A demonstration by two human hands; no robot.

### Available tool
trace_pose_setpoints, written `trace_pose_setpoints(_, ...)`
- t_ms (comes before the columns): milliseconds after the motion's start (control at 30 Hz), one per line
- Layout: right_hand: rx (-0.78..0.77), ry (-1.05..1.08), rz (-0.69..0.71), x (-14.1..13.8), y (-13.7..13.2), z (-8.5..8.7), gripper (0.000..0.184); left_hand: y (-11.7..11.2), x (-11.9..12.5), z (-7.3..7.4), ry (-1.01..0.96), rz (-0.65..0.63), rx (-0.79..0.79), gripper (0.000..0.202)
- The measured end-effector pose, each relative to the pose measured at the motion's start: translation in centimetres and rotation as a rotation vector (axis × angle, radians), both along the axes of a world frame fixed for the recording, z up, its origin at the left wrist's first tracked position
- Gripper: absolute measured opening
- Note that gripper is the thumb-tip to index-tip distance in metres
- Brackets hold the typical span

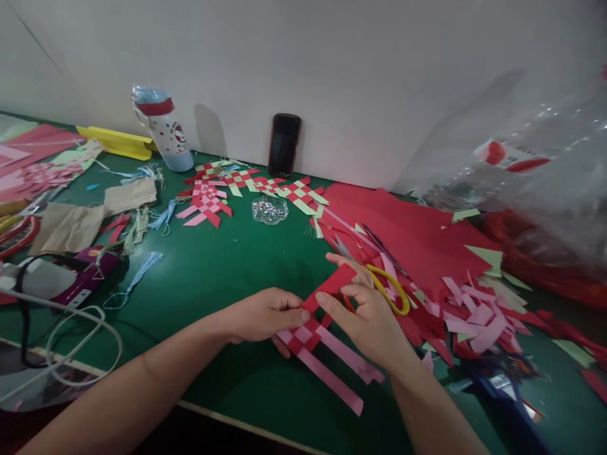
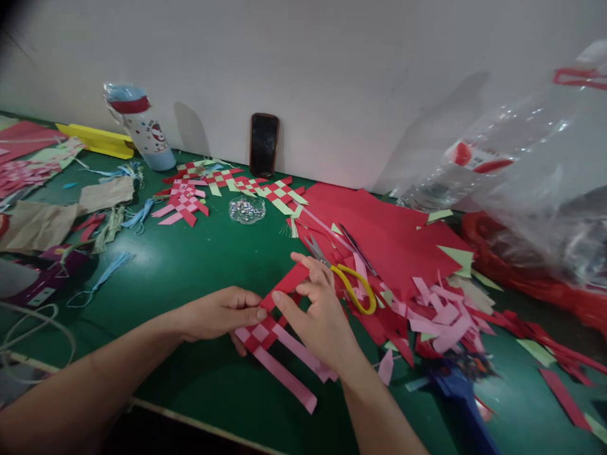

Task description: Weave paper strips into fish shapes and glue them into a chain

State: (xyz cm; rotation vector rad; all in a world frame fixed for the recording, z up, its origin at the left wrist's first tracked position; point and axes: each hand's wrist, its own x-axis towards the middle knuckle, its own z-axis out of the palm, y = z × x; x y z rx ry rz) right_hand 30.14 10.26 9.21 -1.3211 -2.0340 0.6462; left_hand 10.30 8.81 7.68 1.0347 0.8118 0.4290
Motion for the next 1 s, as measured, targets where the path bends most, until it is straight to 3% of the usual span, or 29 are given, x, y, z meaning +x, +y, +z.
trace_pose_setpoints(533, -0.028, 0.064, -0.106, 0.6, 0.4, -0.4, 0.031, 0.3, -0.1, -1.1, -0.042, -0.009, -0.063, 0.027)
trace_pose_setpoints(833, -0.066, 0.115, -0.059, 0.0, 0.2, -0.4, 0.033, 0.3, -0.2, -0.9, -0.017, -0.007, -0.025, 0.032)
trace_pose_setpoints(933, 0.001, 0.173, -0.038, 0.5, 0.5, -0.1, 0.024, 0.3, -0.2, -0.8, 0.0, 0.034, -0.024, 0.034)
trace_pose_setpoints(1000, 0.101, 0.229, -0.128, 1.7, 1.1, 0.2, 0.03, 0.4, -0.3, -0.9, -0.013, 0.075, -0.019, 0.033)
